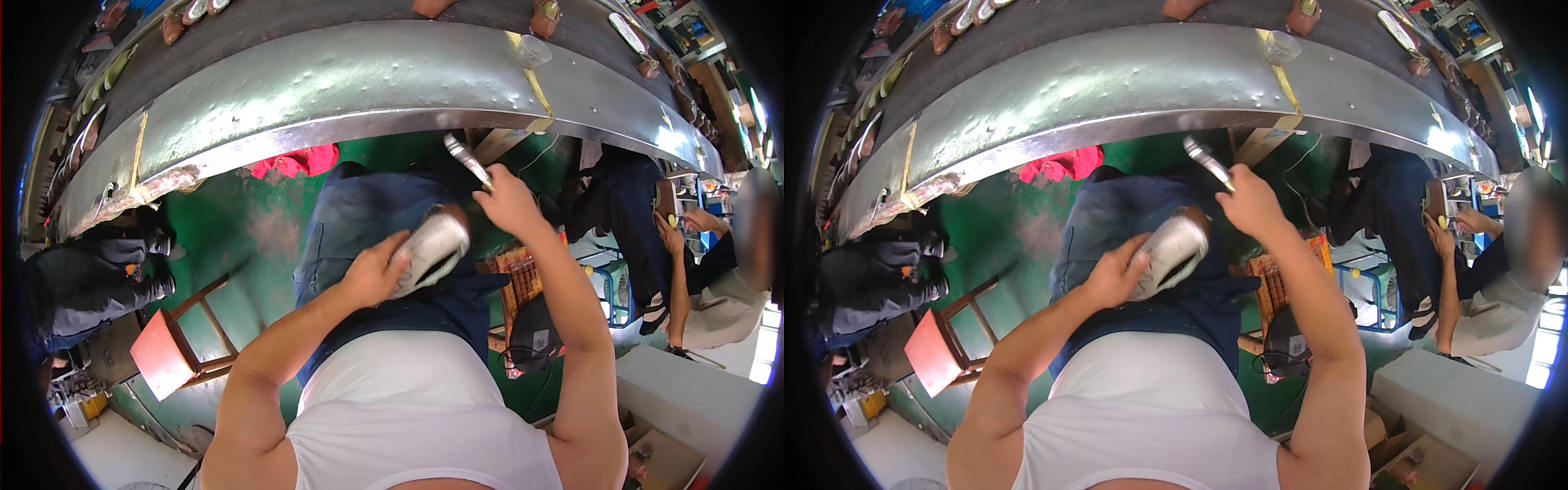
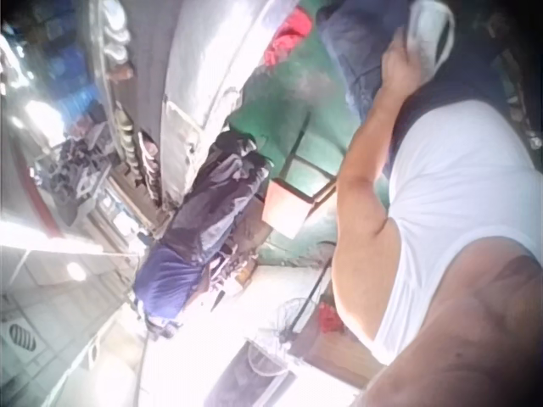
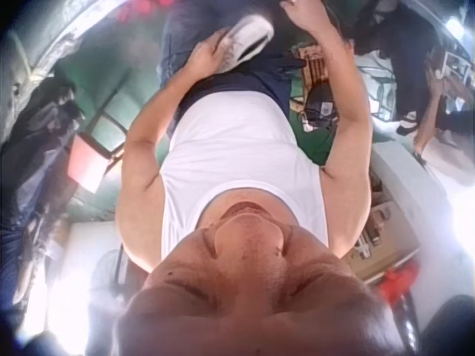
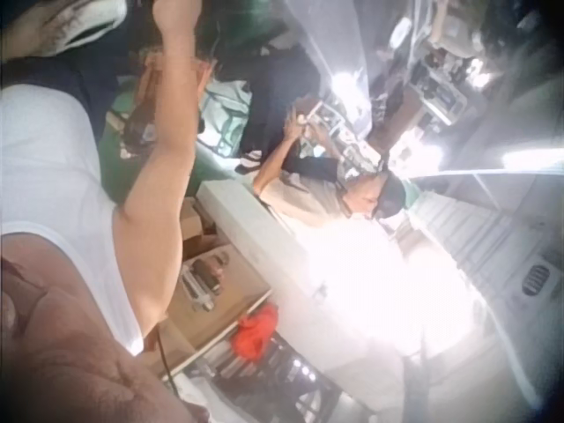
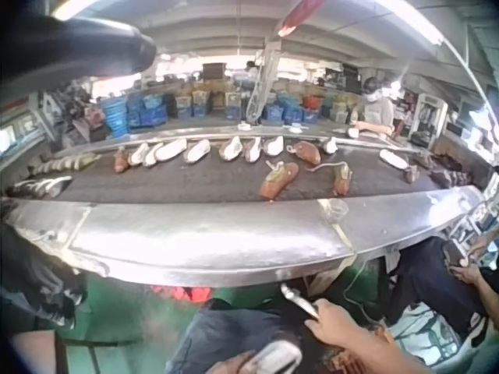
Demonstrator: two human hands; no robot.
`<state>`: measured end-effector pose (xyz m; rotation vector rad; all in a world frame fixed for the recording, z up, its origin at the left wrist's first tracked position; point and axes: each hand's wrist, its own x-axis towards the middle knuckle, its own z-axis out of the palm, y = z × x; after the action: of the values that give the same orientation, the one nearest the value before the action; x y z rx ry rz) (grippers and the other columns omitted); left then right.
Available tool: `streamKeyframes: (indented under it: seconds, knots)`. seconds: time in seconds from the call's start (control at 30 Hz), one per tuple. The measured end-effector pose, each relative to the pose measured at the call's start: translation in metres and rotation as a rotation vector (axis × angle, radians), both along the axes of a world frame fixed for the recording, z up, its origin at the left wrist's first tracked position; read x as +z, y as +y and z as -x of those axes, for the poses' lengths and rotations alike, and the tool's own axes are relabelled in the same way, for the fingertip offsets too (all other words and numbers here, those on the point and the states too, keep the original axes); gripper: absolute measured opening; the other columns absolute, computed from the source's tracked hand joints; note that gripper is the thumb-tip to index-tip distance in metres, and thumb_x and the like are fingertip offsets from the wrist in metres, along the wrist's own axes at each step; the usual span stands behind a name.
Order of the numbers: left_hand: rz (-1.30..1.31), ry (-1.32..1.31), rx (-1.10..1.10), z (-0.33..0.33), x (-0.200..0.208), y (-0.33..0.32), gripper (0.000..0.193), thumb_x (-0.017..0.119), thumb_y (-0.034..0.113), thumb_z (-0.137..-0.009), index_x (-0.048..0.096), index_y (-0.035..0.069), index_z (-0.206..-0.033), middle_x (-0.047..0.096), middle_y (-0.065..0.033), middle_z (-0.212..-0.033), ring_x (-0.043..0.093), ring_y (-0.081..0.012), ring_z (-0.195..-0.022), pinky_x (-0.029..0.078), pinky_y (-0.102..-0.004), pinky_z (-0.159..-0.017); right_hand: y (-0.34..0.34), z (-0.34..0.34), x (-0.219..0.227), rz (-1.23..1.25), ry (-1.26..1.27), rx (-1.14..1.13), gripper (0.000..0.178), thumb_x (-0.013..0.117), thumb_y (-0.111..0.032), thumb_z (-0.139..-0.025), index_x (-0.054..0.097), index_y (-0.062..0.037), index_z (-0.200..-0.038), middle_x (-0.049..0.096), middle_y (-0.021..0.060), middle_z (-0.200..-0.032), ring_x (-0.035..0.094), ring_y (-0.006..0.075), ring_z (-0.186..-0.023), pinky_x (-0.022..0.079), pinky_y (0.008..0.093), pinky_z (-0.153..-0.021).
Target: Using lasting pliers to pull and secure shoe uppers to the last/sole assembly on a production line.
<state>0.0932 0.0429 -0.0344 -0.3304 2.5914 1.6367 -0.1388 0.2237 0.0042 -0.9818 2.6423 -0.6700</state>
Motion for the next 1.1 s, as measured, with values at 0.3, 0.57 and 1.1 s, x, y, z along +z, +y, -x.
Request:
streamKeyframes:
  seconds: [0.3,0.57,1.1]
  knots:
    - [-0.812,-0.18,0.285,-0.004,-0.042,0.014,0.079,0.07,0.005,-0.087,0.025,0.002,-0.151,0.047,-0.0129,-0.143,0.047,-0.0214,-0.13,0.036,-0.0328,-0.11,0.041,-0.076,0.029,-0.301,-0.477,0.276,0.038,0.062,-0.011,-0.09,0.053,-0.0014,-0.126,0.066,0.0146,-0.101,0.067,0.0301,-0.086,0.052,0.036,-0.08]
    - [-0.794,-0.191,0.216,-0.012,-0.049,0.012,0.098,0.075,-0.004,-0.077,0.014,0.003,-0.154,0.043,-0.0134,-0.145,0.042,-0.0223,-0.134,0.033,-0.0333,-0.113,0.015,-0.095,0.014,-0.273,0.082,0.618,0.041,0.063,-0.007,-0.081,0.055,0.0024,-0.121,0.064,0.0161,-0.102,0.062,0.0361,-0.1,0.053,0.0435,-0.08]
    - [-0.433,-0.179,0.095,-0.016,-0.051,0.014,0.111,0.078,0.009,-0.076,-0.001,-0.004,-0.153,0.041,-0.0197,-0.146,0.04,-0.0272,-0.136,0.03,-0.0317,-0.113,-0.007,-0.087,0.026,-0.514,-0.379,0.592,0.024,0.06,-0.013,-0.087,0.063,0.0044,-0.104,0.066,0.0246,-0.094,0.065,0.0402,-0.094,0.052,0.0459,-0.084]
